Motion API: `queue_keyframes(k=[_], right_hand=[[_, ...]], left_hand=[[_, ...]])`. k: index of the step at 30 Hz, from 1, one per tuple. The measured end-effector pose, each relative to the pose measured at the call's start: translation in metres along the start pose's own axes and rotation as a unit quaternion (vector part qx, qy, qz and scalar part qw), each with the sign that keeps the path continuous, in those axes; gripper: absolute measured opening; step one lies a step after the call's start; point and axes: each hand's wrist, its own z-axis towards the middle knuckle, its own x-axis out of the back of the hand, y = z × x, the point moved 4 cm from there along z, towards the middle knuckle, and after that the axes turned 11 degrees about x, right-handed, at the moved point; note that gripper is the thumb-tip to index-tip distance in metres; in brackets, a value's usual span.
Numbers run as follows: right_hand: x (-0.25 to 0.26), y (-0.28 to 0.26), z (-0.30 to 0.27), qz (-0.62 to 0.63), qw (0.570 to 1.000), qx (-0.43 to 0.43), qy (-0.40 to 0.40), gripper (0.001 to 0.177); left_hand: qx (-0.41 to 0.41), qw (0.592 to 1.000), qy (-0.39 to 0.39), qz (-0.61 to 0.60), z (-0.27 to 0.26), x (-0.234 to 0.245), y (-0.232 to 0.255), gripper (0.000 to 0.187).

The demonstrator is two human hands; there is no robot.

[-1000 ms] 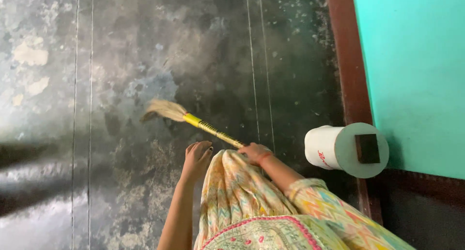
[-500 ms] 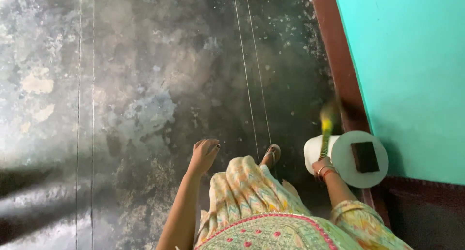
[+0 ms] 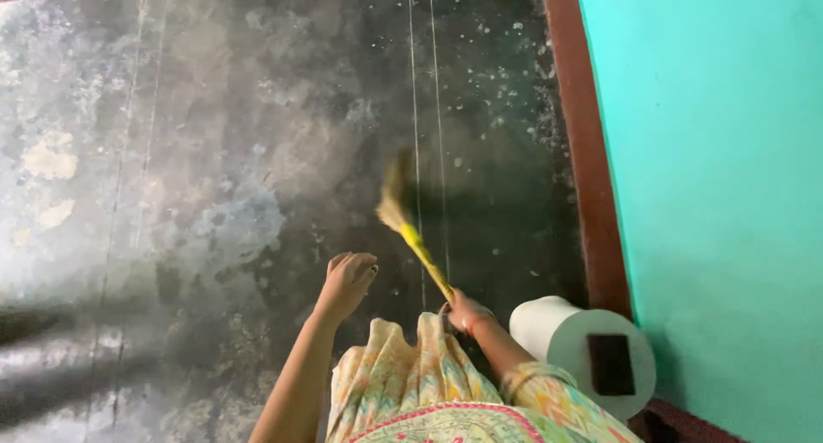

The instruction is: The person sweeps a concrete floor using a broom, moving a chair and cleaning around various pieces of furniture.

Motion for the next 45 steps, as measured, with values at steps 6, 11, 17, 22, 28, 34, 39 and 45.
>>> queue_keyframes(k=[6, 11, 17, 22, 28, 34, 39, 45], right_hand=[[0.101, 0.055, -0.001, -0.038, 0.997, 0.042, 0.05, 0.084], [0.136, 0.128, -0.078, -0.005, 0.986, -0.076, 0.151, 0.078], [0.155, 0.143, -0.063, 0.151, 0.946, -0.251, 0.137, 0.058], [0.147, 0.096, 0.005, 0.227, 0.93, -0.253, 0.138, 0.06], [0.133, 0.01, 0.099, -0.055, 0.994, -0.091, -0.011, 0.059], [0.209, -0.041, 0.171, -0.045, 0.999, 0.025, 0.016, 0.044], [0.254, -0.018, 0.123, -0.029, 0.993, 0.078, 0.081, 0.078], [0.28, 0.052, 0.072, -0.003, 0.972, -0.124, 0.2, 0.053]], left_hand=[[-0.038, 0.999, -0.023, -0.003, 0.037, -0.025, 0.05, 0.028], [-0.02, 0.998, -0.053, -0.007, 0.065, -0.041, 0.05, 0.029], [-0.042, 0.998, -0.05, 0.009, 0.112, -0.031, 0.052, 0.031], [-0.016, 0.998, -0.056, 0.012, 0.159, -0.014, 0.063, 0.029], [-0.066, 0.996, -0.057, 0.026, 0.234, 0.006, 0.086, 0.03], [-0.123, 0.99, -0.052, 0.052, 0.287, 0.025, 0.114, 0.03], [-0.141, 0.989, -0.04, 0.032, 0.309, 0.025, 0.122, 0.029], [-0.115, 0.99, -0.04, 0.07, 0.338, 0.01, 0.117, 0.027]])
